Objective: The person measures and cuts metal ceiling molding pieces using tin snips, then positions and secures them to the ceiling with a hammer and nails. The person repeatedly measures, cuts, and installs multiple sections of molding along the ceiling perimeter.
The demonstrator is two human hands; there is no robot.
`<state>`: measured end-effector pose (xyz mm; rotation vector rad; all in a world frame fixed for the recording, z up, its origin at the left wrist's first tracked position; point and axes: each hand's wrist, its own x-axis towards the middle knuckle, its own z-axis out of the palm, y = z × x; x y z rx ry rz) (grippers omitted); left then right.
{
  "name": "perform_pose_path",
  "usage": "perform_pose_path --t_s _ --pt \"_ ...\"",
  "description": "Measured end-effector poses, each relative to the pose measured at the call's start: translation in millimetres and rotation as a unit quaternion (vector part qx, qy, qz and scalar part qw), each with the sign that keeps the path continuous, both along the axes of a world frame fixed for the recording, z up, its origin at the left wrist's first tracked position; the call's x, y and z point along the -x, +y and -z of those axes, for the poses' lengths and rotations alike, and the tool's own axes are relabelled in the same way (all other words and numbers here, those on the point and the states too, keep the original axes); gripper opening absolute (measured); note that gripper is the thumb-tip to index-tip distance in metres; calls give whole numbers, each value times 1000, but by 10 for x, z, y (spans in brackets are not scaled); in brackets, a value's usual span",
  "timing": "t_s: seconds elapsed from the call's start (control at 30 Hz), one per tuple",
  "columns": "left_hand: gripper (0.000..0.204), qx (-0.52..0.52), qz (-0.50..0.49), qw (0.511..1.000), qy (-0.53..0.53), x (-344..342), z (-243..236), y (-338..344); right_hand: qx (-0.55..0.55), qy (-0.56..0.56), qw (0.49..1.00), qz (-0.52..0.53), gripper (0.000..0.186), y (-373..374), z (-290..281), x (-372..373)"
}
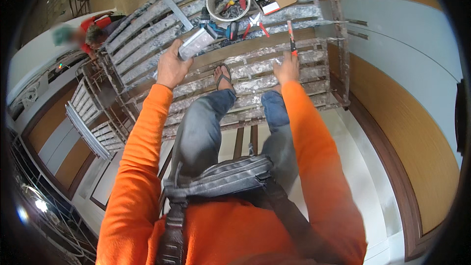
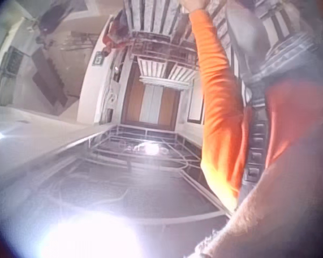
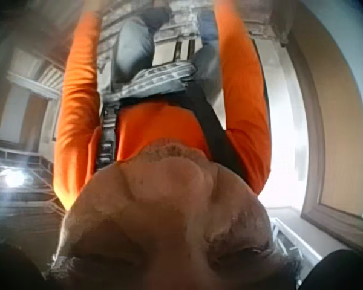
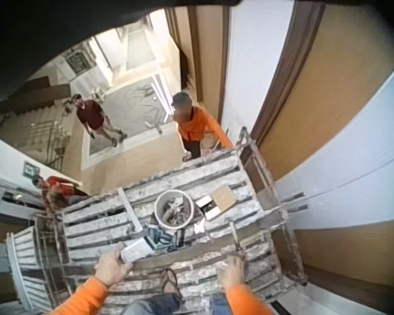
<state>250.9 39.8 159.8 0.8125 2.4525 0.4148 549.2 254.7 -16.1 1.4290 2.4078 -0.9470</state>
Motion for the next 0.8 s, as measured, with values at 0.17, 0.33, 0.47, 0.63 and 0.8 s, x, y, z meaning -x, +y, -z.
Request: perform_pose_path --t_s 0.17,0.33,0.47,0.63,0.8 --pt "32 -152 -106 983 -16 107 1458 293 -20 -119 991 53 85 95 1687 1320" --pt "34 -179 -75 981 -7 304 2382 293 -93 -152 980 91 107 -235 2567 1629" --pt "34 -137 38 989 45 534 2648 261 -95 -129 983 88 113 -244 2811 1515" --pt "37 -125 27 987 95 650 2866 351 -85 -170 981 39 104 -203 2649 1580" --pt "42 -153 19 982 113 760 2772 510 -7 -211 970 -119 78 311 2370 1411"
